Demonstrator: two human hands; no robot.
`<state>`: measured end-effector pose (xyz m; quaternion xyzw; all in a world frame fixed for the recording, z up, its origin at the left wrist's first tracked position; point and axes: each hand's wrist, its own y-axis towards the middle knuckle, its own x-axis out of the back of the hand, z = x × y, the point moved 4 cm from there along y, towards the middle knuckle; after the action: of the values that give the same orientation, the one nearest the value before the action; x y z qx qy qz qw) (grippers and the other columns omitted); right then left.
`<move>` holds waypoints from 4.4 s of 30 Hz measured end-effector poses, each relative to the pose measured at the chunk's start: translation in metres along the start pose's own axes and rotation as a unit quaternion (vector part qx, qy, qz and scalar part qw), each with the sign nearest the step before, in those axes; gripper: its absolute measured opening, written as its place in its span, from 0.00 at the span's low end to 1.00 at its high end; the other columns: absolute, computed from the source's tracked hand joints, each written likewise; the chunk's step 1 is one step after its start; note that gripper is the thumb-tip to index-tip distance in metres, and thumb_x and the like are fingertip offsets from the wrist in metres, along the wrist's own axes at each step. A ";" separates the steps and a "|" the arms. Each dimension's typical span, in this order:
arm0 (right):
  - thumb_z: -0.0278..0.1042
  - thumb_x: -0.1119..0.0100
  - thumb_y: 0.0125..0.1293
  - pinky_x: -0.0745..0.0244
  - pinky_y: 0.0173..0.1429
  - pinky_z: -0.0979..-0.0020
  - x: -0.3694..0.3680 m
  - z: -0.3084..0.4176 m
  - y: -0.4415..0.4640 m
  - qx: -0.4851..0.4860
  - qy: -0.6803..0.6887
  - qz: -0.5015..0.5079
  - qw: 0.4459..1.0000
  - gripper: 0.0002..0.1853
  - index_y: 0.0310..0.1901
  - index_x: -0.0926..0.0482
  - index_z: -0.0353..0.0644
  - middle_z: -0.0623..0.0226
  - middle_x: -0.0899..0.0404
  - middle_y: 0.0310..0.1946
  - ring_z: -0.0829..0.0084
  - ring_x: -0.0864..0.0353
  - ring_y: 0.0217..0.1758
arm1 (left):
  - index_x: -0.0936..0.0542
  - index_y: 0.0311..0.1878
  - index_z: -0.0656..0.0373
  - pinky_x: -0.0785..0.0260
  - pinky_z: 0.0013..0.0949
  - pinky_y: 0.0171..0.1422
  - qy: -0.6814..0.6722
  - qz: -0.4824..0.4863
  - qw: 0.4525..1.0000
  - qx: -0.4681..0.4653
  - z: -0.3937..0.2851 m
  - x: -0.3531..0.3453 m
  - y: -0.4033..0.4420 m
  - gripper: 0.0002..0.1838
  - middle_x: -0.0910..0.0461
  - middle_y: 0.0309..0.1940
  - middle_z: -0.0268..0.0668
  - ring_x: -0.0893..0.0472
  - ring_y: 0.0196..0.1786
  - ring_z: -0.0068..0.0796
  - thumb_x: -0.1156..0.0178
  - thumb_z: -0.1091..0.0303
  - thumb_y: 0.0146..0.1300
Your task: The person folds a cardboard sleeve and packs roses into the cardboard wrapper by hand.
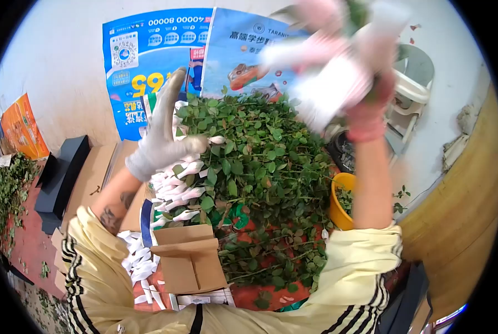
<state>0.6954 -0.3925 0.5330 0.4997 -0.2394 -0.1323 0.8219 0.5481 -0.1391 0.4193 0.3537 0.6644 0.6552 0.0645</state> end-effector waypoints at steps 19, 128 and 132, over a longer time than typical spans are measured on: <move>0.31 0.33 0.46 0.32 0.57 0.58 -0.149 -0.077 -0.147 0.007 -0.439 -0.060 0.896 0.25 0.50 0.23 0.39 0.56 0.25 0.52 0.56 0.26 0.53 | 0.24 0.51 0.60 0.46 0.54 0.68 -0.026 0.065 0.987 -0.147 -0.118 0.009 -0.038 0.28 0.25 0.54 0.46 0.29 0.61 0.49 0.29 0.61 0.47; 0.52 0.39 0.55 0.35 0.63 0.58 -0.305 -0.188 -0.323 -0.478 -0.258 0.579 0.608 0.40 0.63 0.39 0.34 0.45 0.30 0.58 0.51 0.29 0.60 | 0.26 0.58 0.62 0.34 0.37 0.60 -0.377 0.166 0.736 0.538 -0.068 0.022 -0.409 0.28 0.23 0.53 0.40 0.24 0.55 0.36 0.44 0.49 0.64; 0.43 0.40 0.54 0.31 0.58 0.62 -0.298 -0.164 -0.328 -0.320 -0.368 0.624 0.610 0.35 0.63 0.36 0.37 0.51 0.27 0.55 0.56 0.25 0.54 | 0.25 0.57 0.56 0.32 0.38 0.59 -0.166 0.267 0.819 0.480 -0.051 0.000 -0.404 0.23 0.23 0.51 0.43 0.24 0.54 0.42 0.42 0.54 0.61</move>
<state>0.5354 -0.2846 0.1016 -0.1560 -0.7182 0.1716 0.6561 0.3639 -0.1371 0.0560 0.6071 0.7531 0.1765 -0.1817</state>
